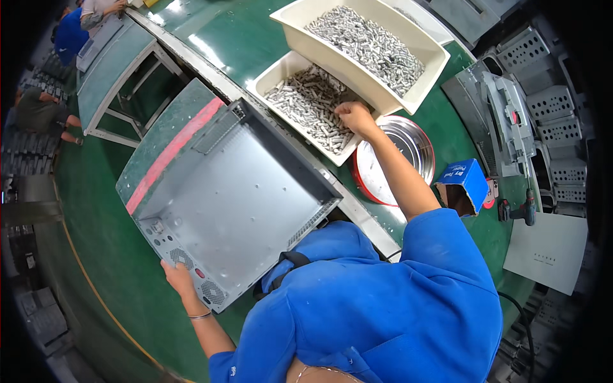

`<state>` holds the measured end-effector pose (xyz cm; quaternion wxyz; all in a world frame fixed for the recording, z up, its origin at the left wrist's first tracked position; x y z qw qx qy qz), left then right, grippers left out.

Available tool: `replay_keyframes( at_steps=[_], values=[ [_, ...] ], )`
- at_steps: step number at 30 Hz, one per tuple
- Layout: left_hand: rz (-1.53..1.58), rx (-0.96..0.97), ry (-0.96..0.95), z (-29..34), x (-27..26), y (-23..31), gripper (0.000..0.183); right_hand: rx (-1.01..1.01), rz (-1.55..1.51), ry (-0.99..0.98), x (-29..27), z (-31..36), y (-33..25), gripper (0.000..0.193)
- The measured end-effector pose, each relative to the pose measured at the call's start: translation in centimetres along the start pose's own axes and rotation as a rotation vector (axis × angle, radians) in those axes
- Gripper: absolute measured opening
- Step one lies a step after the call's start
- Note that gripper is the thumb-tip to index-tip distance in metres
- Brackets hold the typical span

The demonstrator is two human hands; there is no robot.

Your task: The person inserts small white plastic clips into pre-drilled holes on the interior frame of a metal electronics chassis. They pick clips from a metal bowl and a nearby bin, placing them one by one into the chassis while working at a factory assembly station.

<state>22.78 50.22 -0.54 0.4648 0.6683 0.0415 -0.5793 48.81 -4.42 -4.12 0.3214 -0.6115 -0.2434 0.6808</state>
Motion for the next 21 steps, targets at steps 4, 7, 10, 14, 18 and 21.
replay_keyframes(
  at_steps=[4,7,10,14,18,21],
  values=[
    [-0.032,0.036,0.041,0.2,-0.2,0.9,0.046,-0.124,0.111,-0.065,0.4,-2.0,0.3,0.024],
    [-0.104,-0.018,0.057,0.4,-0.4,0.6,0.045,-0.103,0.225,-0.179,1.1,-2.1,0.5,0.022],
    [-0.234,0.104,0.112,0.0,-0.2,0.9,0.045,-0.278,0.173,-0.140,0.3,-0.7,-1.6,0.019],
    [-0.104,0.022,0.053,0.5,-0.3,1.4,0.042,-0.308,-0.234,-0.242,-3.4,5.8,-4.3,0.016],
    [-0.052,-0.016,0.061,1.0,-0.3,1.2,0.039,0.084,0.180,-0.348,-4.7,9.3,5.3,0.023],
    [-0.088,0.021,0.065,0.2,-0.1,1.1,0.038,0.110,-0.013,-0.174,-3.3,11.8,9.1,0.039]
  ],
)
Point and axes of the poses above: each hand's wrist, its own z-axis away from the middle knuckle, its own x-axis out of the palm, y = z × x, the point moved 8 cm from there along -z, towards the middle knuckle, and after that the axes turned 5 degrees about z, right-handed, at the moved point
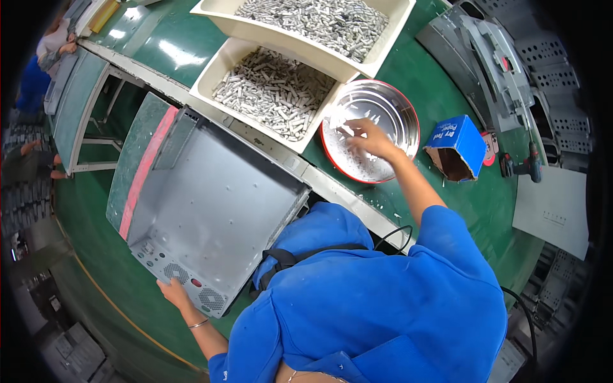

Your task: The person inserts small white plastic clips into pre-drilled holes on the interior frame of a metal electronics chassis. They pick clips from a metal bowl and a nearby bin, placing them one by one into the chassis while working at a factory assembly station.

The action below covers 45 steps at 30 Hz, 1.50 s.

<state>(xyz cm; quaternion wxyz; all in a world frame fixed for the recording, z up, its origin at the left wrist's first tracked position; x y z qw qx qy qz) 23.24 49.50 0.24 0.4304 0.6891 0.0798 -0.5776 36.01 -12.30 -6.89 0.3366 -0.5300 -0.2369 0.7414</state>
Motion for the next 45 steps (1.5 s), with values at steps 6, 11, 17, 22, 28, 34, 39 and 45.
replay_keyframes(
  at_steps=[6,11,17,22,28,34,39,45],
  values=[
    [0.036,0.092,-0.011,-0.1,0.2,-0.7,0.040,-0.114,0.422,-0.065,5.8,1.9,-3.6,0.042],
    [0.073,0.078,0.005,0.1,-0.1,0.3,0.036,0.044,0.373,-0.180,6.6,2.1,-1.9,0.036],
    [0.062,0.028,-0.013,0.0,0.0,-0.5,0.036,0.476,-0.653,-0.175,6.4,2.6,2.3,0.013],
    [0.034,-0.025,0.021,0.1,-0.1,-0.3,0.045,0.315,-1.556,-0.199,5.8,3.2,1.6,0.008],
    [0.116,0.430,0.247,3.8,-1.3,7.5,0.038,0.240,-1.691,-0.049,3.8,4.0,0.8,0.018],
    [0.476,0.613,-0.745,13.4,9.0,19.9,0.024,0.002,-2.103,-0.392,6.2,1.6,4.2,0.020],
    [0.167,0.855,-0.948,19.4,12.5,24.1,0.025,0.154,-2.188,-0.043,5.7,1.9,2.4,0.039],
    [0.027,0.961,-0.843,19.6,13.2,24.3,0.018,0.199,-2.233,0.011,5.9,2.4,1.4,0.040]
  ],
)
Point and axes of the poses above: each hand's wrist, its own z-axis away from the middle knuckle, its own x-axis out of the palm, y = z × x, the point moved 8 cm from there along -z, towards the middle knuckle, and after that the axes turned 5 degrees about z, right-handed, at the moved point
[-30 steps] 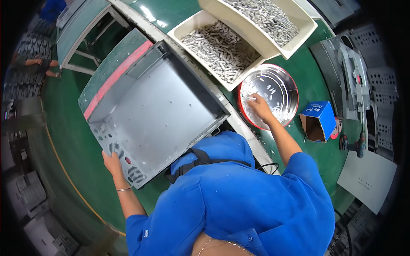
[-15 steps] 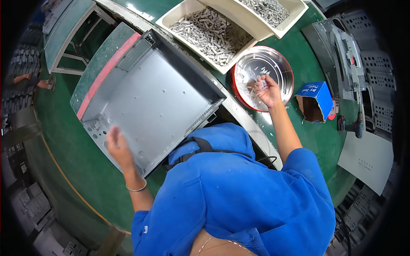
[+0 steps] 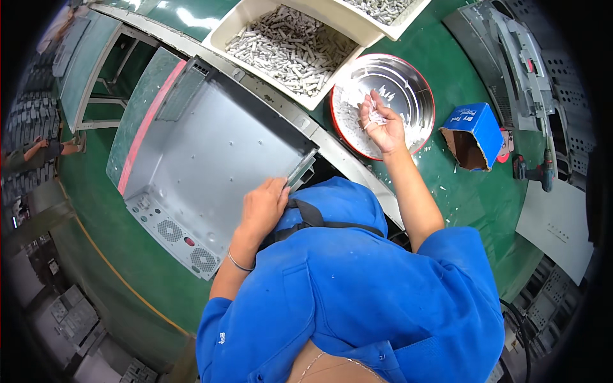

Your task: The person inserts small white plastic clips into pre-drilled holes on the interior frame of a metal electronics chassis. They pick clips from a metal bowl and a nearby bin, placing them one by one into the chassis while working at a factory assembly station.

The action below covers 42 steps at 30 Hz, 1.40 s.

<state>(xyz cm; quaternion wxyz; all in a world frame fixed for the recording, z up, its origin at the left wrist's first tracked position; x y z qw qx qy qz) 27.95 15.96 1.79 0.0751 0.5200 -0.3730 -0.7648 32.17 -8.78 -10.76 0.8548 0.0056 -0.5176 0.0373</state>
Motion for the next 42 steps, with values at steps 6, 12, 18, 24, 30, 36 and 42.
replay_keyframes(
  at_steps=[6,12,18,24,30,36,42],
  values=[
    [-0.032,0.060,-0.016,0.9,0.2,0.2,0.016,0.127,-0.005,0.013,-0.3,0.1,1.9,0.031],
    [0.044,-0.008,-0.062,1.4,0.3,0.0,0.018,0.210,0.206,-0.060,0.5,0.8,2.8,0.018],
    [0.184,-0.138,-0.156,0.8,0.1,-0.8,0.021,0.358,0.126,-0.129,2.0,1.1,4.7,0.019],
    [0.283,-0.127,-0.131,1.3,-0.1,-1.3,0.024,0.463,0.201,-0.141,4.1,1.7,7.3,0.017],
    [0.785,-0.270,0.237,4.3,-3.2,-3.4,0.022,0.605,0.467,-0.240,8.1,2.6,11.8,0.027],
    [1.610,-0.639,0.255,11.4,1.4,-4.7,0.023,0.607,1.229,-0.375,17.4,-0.7,19.1,0.013],
    [1.365,-0.668,0.322,15.3,4.7,-6.8,0.037,-0.007,2.197,-1.110,24.9,-8.0,30.6,0.031]
  ],
)
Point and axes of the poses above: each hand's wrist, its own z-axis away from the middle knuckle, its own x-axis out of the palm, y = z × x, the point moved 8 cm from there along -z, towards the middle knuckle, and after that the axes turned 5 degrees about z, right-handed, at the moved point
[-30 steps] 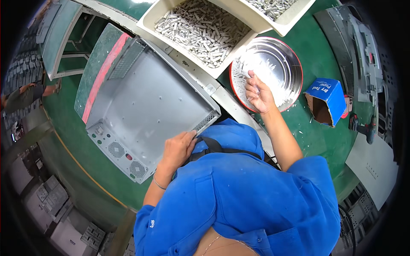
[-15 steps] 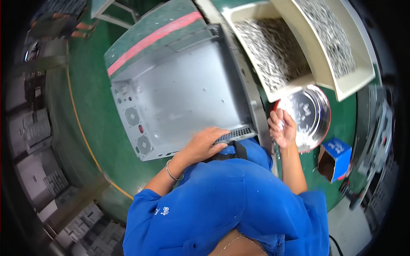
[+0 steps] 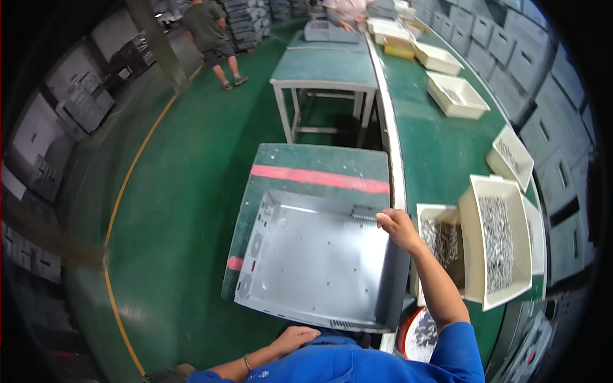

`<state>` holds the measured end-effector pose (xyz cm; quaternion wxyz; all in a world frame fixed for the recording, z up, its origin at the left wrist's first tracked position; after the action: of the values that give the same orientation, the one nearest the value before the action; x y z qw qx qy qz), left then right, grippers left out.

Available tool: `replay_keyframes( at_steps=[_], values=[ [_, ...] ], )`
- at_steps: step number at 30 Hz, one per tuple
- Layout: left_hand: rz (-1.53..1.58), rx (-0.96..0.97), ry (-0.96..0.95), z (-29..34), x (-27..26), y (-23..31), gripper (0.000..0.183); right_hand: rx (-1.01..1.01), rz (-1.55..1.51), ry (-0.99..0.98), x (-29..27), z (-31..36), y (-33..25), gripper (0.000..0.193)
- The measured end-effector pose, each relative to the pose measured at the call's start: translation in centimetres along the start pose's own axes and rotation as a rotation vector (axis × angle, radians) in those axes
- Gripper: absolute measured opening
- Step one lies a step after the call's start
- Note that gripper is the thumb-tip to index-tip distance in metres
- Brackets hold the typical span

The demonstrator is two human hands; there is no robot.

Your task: The person inserts small white plastic clips into pre-drilled holes on the interior frame of a metal electronics chassis. They pick clips from a metal bowl and a nearby bin, placing them one by one into the chassis while working at a factory assembly station.

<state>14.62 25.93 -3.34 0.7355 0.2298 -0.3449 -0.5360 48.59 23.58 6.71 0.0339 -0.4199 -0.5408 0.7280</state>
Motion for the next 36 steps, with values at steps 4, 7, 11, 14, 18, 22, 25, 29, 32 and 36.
replay_keyframes(
  at_steps=[4,7,11,14,18,22,25,29,32,36],
  values=[
    [0.287,-0.167,0.072,-0.5,-0.2,-2.9,0.058,-0.106,0.752,-0.071,3.5,-6.6,-2.7,0.043],
    [0.560,-0.204,0.069,-0.7,0.6,-2.6,0.066,-0.121,0.943,-0.195,5.8,-9.3,-3.3,0.049],
    [0.748,-0.214,0.166,-0.7,1.2,-2.4,0.064,-0.140,1.175,-0.417,8.3,-10.8,-2.5,0.059],
    [0.811,-0.200,0.180,-1.1,2.1,-2.4,0.070,-0.214,1.262,-0.462,8.9,-10.8,-3.5,0.060],
    [0.838,-0.164,0.235,-2.5,2.1,-3.8,0.058,-0.245,1.296,-0.522,9.3,-11.4,-3.0,0.060],
    [0.883,-0.124,0.255,-2.6,2.5,-3.1,0.047,-0.325,1.325,-0.528,9.8,-11.2,-3.0,0.052],
    [0.906,-0.110,0.277,-2.5,2.5,-2.7,0.040,-0.367,1.376,-0.581,10.6,-11.8,-2.3,0.047],
    [0.885,-0.039,0.253,-3.4,2.2,-3.0,0.030,-0.456,1.506,-0.643,11.3,-12.1,-1.8,0.042],
    [0.891,-0.043,0.254,-4.3,2.0,-3.3,0.018,-0.465,1.585,-0.699,11.2,-11.7,-2.2,0.038],
    [0.906,0.122,0.449,-1.7,0.4,-1.5,0.010,-0.418,1.501,-0.685,9.9,-10.5,-4.8,0.034]
  ],
)
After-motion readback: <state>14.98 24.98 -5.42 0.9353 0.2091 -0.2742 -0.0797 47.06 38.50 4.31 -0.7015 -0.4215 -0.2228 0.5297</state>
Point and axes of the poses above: each hand's wrist, its own z-axis away from the middle knuckle, its own x-axis out of the palm, y = z × x, the point moved 8 cm from there along -z, towards the middle knuckle, and after that the axes turned 5 degrees about z, right-handed, at the moved point
